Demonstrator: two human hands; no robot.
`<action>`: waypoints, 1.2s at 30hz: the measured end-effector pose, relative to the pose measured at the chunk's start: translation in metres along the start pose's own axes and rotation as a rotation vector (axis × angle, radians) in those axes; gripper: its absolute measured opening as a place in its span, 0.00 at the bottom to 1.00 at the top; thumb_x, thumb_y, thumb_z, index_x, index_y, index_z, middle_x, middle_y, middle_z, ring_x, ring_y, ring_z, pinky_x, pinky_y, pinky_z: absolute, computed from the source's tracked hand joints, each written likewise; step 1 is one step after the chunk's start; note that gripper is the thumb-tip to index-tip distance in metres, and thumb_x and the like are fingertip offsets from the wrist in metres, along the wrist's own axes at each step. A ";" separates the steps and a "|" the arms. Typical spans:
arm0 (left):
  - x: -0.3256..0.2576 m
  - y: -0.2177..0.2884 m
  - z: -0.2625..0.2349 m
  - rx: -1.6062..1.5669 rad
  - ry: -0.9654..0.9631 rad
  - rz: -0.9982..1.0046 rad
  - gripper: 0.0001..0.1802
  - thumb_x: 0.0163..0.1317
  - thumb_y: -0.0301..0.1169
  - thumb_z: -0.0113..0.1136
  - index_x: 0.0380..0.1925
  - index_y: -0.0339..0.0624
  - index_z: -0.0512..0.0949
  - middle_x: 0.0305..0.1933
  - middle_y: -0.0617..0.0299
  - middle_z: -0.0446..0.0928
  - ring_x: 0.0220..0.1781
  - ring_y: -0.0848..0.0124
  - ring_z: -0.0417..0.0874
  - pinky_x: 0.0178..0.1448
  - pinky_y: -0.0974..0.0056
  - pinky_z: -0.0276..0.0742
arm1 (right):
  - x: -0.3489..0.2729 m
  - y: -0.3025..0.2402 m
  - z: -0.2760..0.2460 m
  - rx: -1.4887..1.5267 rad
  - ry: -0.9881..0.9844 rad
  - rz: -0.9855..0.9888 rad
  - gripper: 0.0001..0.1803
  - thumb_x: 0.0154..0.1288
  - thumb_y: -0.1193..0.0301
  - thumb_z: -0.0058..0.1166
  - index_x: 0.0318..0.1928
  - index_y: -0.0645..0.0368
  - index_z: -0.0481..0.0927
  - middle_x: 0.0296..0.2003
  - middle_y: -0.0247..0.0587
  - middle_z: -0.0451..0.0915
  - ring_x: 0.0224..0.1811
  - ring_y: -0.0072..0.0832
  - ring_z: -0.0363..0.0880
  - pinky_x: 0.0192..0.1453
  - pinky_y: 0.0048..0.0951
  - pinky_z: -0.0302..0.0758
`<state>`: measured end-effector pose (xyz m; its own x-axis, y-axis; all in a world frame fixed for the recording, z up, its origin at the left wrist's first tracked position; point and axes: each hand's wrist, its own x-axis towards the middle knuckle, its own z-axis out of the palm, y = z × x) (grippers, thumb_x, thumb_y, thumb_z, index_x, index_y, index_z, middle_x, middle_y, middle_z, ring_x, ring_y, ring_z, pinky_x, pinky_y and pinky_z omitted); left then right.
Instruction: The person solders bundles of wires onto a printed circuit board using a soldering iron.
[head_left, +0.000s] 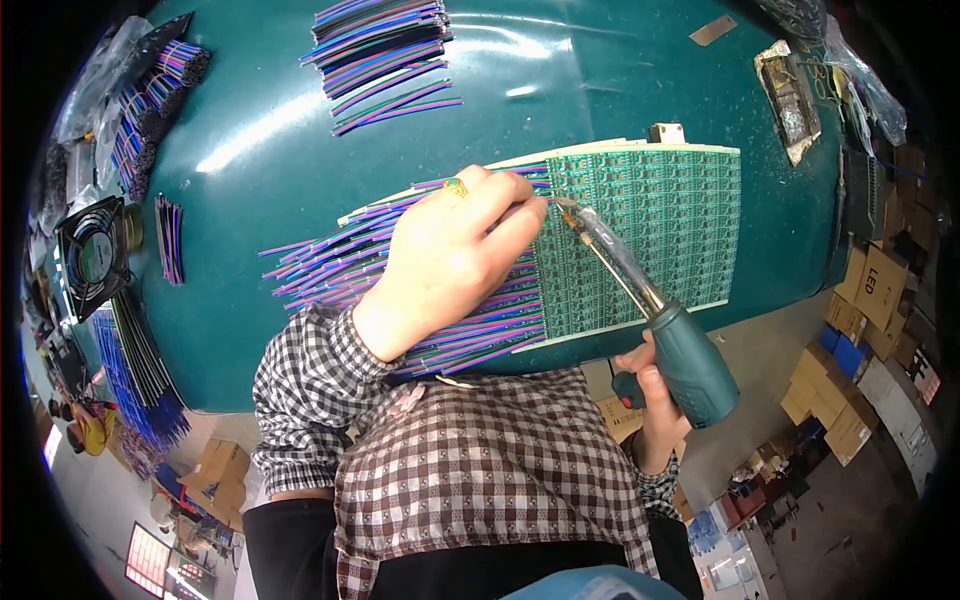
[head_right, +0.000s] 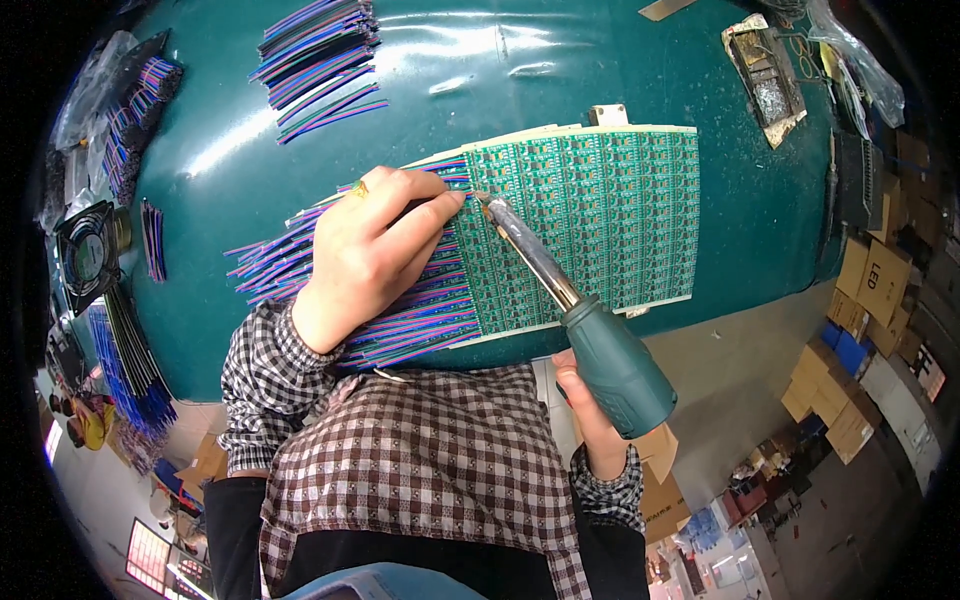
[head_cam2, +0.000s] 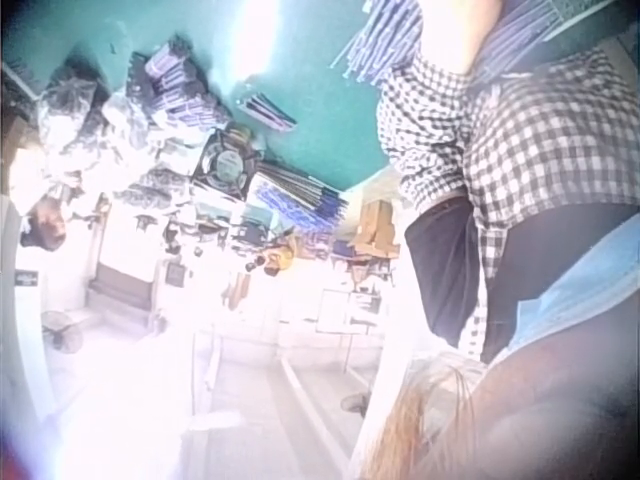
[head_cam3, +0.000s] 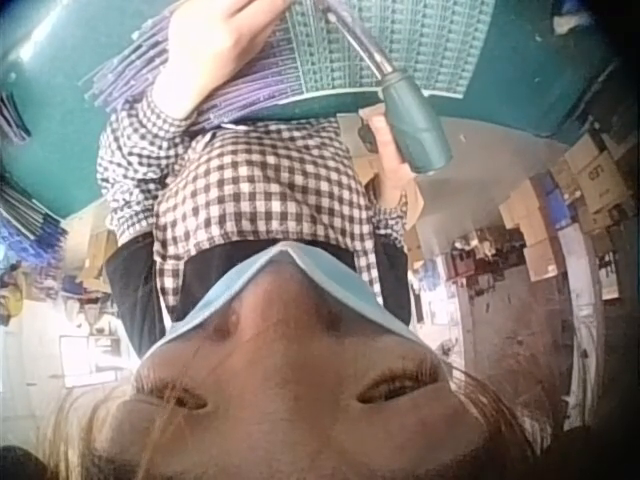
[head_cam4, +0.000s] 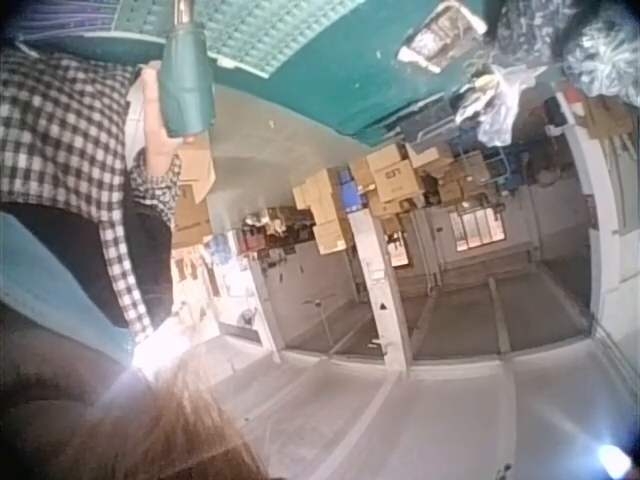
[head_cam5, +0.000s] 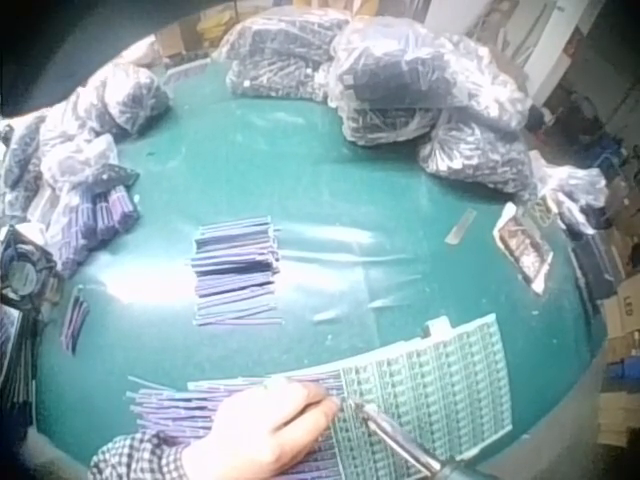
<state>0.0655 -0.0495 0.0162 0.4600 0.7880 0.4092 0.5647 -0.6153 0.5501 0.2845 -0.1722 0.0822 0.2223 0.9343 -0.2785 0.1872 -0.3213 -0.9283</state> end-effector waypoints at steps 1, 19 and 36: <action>0.000 0.000 0.000 0.005 -0.005 -0.002 0.14 0.43 0.21 0.64 0.34 0.38 0.81 0.34 0.61 0.77 0.31 0.67 0.78 0.33 0.66 0.75 | 0.000 0.000 0.000 0.000 0.005 0.005 0.21 0.60 0.73 0.57 0.50 0.78 0.72 0.28 0.44 0.77 0.31 0.31 0.78 0.39 0.35 0.81; 0.000 0.002 -0.001 -0.001 -0.012 -0.019 0.13 0.43 0.21 0.64 0.34 0.38 0.81 0.35 0.61 0.77 0.32 0.66 0.79 0.33 0.66 0.76 | -0.001 -0.003 -0.001 -0.006 0.035 -0.017 0.23 0.62 0.70 0.56 0.52 0.76 0.72 0.35 0.50 0.79 0.36 0.37 0.81 0.39 0.35 0.83; -0.003 0.005 0.001 0.028 0.014 -0.005 0.14 0.43 0.21 0.63 0.35 0.37 0.81 0.34 0.61 0.77 0.31 0.66 0.78 0.32 0.66 0.75 | -0.006 0.003 -0.009 0.030 -0.020 0.044 0.23 0.60 0.70 0.58 0.52 0.75 0.73 0.33 0.46 0.78 0.37 0.36 0.80 0.41 0.35 0.83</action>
<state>0.0673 -0.0545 0.0172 0.4475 0.7910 0.4173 0.5860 -0.6118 0.5313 0.2923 -0.1804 0.0834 0.2109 0.9224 -0.3237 0.1485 -0.3575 -0.9220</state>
